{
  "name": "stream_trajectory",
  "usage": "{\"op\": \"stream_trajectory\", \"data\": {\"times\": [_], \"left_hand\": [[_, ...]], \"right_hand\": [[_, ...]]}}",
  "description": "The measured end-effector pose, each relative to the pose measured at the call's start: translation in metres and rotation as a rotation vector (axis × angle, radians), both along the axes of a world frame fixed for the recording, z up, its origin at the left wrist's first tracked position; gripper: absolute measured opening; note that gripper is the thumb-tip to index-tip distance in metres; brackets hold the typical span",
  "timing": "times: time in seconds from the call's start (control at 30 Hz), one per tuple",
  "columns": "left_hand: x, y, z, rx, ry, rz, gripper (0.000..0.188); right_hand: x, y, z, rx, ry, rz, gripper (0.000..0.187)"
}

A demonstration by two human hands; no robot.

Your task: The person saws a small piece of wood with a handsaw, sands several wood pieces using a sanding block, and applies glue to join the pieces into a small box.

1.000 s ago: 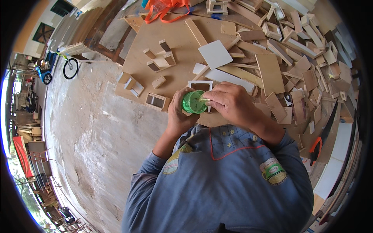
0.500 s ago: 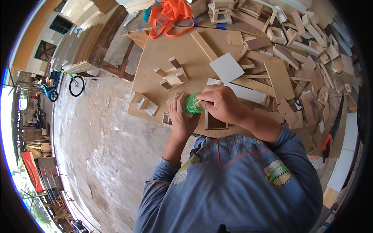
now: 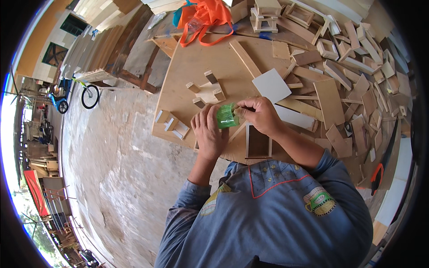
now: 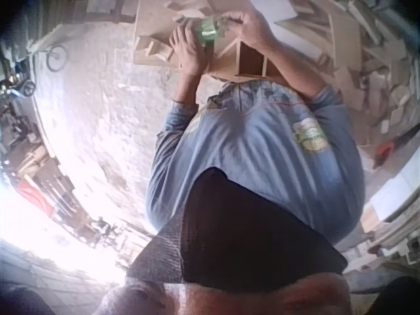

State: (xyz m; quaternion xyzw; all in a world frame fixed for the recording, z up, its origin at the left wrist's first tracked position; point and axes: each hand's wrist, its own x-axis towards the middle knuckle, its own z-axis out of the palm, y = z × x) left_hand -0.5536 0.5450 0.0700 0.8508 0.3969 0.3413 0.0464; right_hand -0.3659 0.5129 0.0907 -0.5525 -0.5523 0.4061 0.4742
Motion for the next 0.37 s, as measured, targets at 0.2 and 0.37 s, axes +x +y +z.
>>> {"op": "stream_trajectory", "data": {"times": [0.2,0.37], "left_hand": [[-0.01,0.017,-0.01,-0.114,-0.232,-0.007,0.069],[-0.031,0.018,-0.007,-0.538,-0.563,0.114,0.064]], "right_hand": [[0.008,0.022,0.001,-0.281,0.524,0.007,0.017],[0.023,0.045,0.0,-0.343,0.695,0.028,0.018]]}}
